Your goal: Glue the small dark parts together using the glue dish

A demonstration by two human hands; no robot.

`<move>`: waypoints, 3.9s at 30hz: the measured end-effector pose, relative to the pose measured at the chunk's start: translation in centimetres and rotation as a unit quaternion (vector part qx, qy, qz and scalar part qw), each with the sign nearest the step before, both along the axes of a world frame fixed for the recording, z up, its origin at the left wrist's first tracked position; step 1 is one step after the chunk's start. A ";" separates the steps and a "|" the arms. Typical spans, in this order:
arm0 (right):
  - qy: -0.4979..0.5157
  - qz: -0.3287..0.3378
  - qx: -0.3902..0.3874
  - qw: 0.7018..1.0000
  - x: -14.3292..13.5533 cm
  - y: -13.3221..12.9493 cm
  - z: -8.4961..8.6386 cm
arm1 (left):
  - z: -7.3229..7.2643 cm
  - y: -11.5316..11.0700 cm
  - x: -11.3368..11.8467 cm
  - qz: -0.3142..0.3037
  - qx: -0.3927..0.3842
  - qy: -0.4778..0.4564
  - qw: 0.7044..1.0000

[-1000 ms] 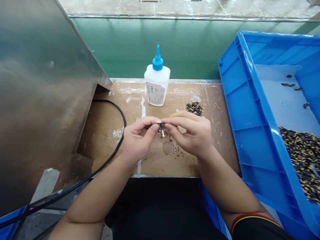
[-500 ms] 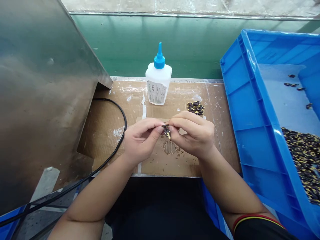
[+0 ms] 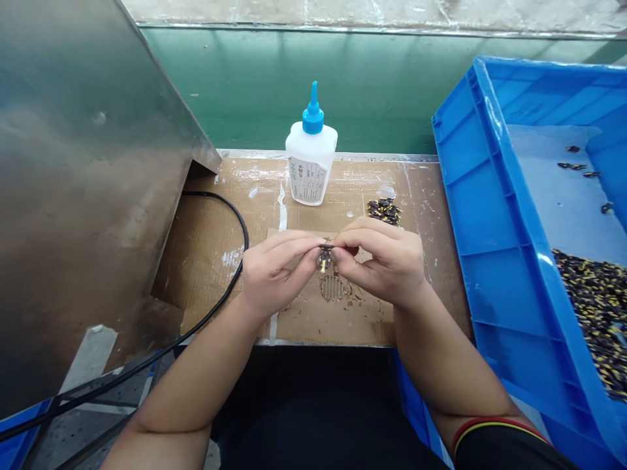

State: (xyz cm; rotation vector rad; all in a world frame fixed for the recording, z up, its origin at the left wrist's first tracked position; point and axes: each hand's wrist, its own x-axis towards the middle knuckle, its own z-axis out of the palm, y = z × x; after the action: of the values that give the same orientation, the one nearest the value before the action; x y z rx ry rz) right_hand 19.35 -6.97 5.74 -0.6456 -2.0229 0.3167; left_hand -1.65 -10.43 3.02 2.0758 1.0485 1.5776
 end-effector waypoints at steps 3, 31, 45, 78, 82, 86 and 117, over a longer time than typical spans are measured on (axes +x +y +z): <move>-0.005 0.007 -0.011 1.000 0.1 -0.1 0.2 | 0.2 0.1 -0.2 -0.016 0.004 0.010 1.000; -0.012 0.048 -0.057 0.997 0.4 -0.1 0.5 | 0.7 0.0 0.5 -0.022 0.063 0.030 0.997; 0.062 0.075 -0.075 0.992 0.2 -0.3 0.4 | 0.7 0.2 0.3 -0.008 0.124 0.019 0.992; 0.005 0.061 -0.069 0.996 -0.1 -0.7 0.3 | 0.9 -0.6 0.9 0.019 0.068 0.023 0.997; 0.012 0.053 -0.066 0.996 -0.3 -0.8 0.3 | 0.8 -0.6 1.0 0.017 0.057 0.010 0.998; 0.008 0.040 -0.063 0.997 -0.2 -0.8 0.4 | 0.7 -0.5 0.9 0.010 0.052 0.003 0.999; 0.041 0.039 -0.226 0.973 -0.7 -1.1 0.1 | 0.7 0.0 0.6 -0.012 0.039 0.050 0.998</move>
State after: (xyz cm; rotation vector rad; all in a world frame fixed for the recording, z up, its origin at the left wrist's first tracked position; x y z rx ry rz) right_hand 18.62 -8.06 5.79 -0.8156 -1.9105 0.8529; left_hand -1.06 -10.48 3.76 2.2329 1.0047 1.5396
